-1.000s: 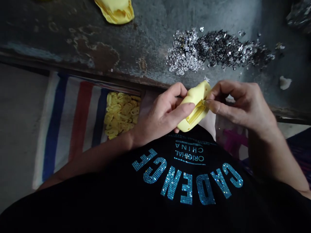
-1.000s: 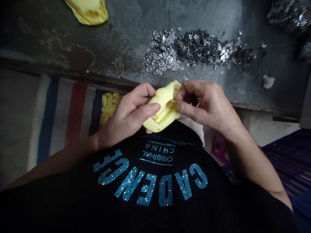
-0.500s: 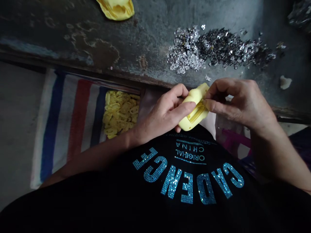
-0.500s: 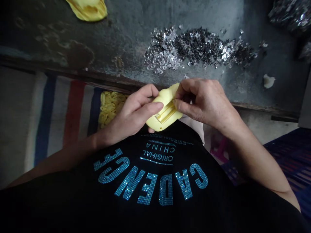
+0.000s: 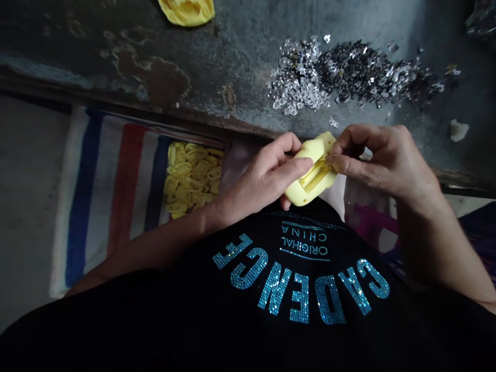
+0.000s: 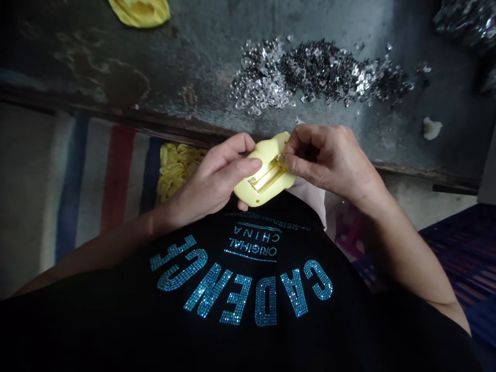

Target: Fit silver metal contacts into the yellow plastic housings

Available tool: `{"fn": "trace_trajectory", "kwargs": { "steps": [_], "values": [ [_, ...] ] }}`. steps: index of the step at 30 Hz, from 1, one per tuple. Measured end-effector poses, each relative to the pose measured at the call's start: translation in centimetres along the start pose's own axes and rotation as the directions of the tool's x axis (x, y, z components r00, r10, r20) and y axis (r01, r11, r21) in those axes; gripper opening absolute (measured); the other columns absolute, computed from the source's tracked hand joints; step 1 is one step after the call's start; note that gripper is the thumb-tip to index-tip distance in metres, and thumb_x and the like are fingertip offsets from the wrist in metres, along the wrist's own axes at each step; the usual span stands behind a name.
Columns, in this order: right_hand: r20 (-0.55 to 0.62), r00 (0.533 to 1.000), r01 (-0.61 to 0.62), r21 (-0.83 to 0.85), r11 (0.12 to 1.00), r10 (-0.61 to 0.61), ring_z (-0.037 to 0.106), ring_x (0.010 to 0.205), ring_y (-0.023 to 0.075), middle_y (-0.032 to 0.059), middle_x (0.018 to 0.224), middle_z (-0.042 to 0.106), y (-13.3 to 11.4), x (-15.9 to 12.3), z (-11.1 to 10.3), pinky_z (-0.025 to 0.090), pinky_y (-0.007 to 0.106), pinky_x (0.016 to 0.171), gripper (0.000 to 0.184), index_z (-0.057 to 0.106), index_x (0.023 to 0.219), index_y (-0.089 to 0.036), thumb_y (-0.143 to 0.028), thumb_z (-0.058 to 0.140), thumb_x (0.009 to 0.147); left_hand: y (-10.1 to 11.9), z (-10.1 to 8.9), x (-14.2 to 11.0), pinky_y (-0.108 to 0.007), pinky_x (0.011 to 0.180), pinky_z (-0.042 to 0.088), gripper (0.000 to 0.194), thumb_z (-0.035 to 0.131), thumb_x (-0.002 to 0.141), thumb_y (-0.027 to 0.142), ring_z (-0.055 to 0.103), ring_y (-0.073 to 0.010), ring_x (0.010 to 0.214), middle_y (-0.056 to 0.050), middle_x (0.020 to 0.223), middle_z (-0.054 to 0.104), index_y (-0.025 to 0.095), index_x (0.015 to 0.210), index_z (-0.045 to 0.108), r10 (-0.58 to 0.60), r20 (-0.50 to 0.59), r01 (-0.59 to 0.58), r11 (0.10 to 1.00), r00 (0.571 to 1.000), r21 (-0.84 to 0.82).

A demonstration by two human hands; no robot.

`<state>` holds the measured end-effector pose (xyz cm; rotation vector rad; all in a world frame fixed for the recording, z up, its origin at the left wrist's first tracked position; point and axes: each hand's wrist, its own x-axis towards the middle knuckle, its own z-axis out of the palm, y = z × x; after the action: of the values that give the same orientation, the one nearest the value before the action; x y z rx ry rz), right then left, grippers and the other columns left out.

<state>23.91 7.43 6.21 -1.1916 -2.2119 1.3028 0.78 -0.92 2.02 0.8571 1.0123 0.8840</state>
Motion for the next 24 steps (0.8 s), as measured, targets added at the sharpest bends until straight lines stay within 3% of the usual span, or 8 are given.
{"fn": "trace_trajectory", "kwargs": {
  "steps": [8, 17, 20, 24],
  "values": [
    [-0.008, 1.000, 0.005, -0.022, 1.000, -0.005, 0.060, 0.064, 0.0138, -0.0018, 0.073, 0.073, 0.3, -0.2, 0.1, 0.043, 0.031, 0.061, 0.045, 0.080, 0.089, -0.024, -0.067, 0.087, 0.095, 0.0, 0.2, -0.1, -0.016, 0.036, 0.046, 0.017, 0.071, 0.106, 0.035, 0.062, -0.0115, 0.053, 0.005, 0.075, 0.067, 0.025, 0.101, 0.058, -0.012, -0.001, 0.012, 1.000, 1.000, 0.007],
    [-0.098, 0.993, 0.056, -0.155, 0.986, -0.072, 0.065, 0.069, 0.0172, 0.0010, 0.082, 0.080, 0.3, -0.7, 0.5, 0.046, 0.035, 0.065, 0.039, 0.081, 0.088, -0.026, -0.064, 0.086, 0.099, 0.3, 0.5, 0.2, -0.016, 0.034, 0.043, 0.018, 0.069, 0.104, 0.036, 0.059, -0.0099, 0.050, 0.005, 0.075, 0.066, 0.024, 0.098, 0.056, -0.062, -0.032, 0.061, 0.998, 0.998, -0.034],
    [-0.149, 0.982, 0.093, -0.149, 0.984, -0.116, 0.066, 0.069, 0.0169, 0.0002, 0.084, 0.082, 0.4, -1.4, 0.6, 0.048, 0.035, 0.067, 0.029, 0.082, 0.090, -0.027, -0.053, 0.086, 0.102, 0.6, 0.6, 0.2, -0.015, 0.035, 0.043, 0.019, 0.069, 0.102, 0.035, 0.060, -0.0097, 0.053, 0.005, 0.076, 0.064, 0.023, 0.096, 0.055, -0.084, -0.043, 0.080, 0.993, 0.996, -0.083],
    [-0.286, 0.931, 0.173, -0.203, 0.964, -0.227, 0.071, 0.078, 0.0179, -0.0010, 0.089, 0.081, 0.6, -2.6, 1.2, 0.050, 0.038, 0.077, 0.006, 0.081, 0.097, -0.027, -0.028, 0.084, 0.102, 0.8, 0.6, 0.3, -0.015, 0.036, 0.042, 0.020, 0.069, 0.102, 0.035, 0.060, -0.0094, 0.054, 0.005, 0.076, 0.064, 0.023, 0.096, 0.055, -0.110, -0.042, 0.105, 0.988, 0.993, -0.111]
  ]
}}
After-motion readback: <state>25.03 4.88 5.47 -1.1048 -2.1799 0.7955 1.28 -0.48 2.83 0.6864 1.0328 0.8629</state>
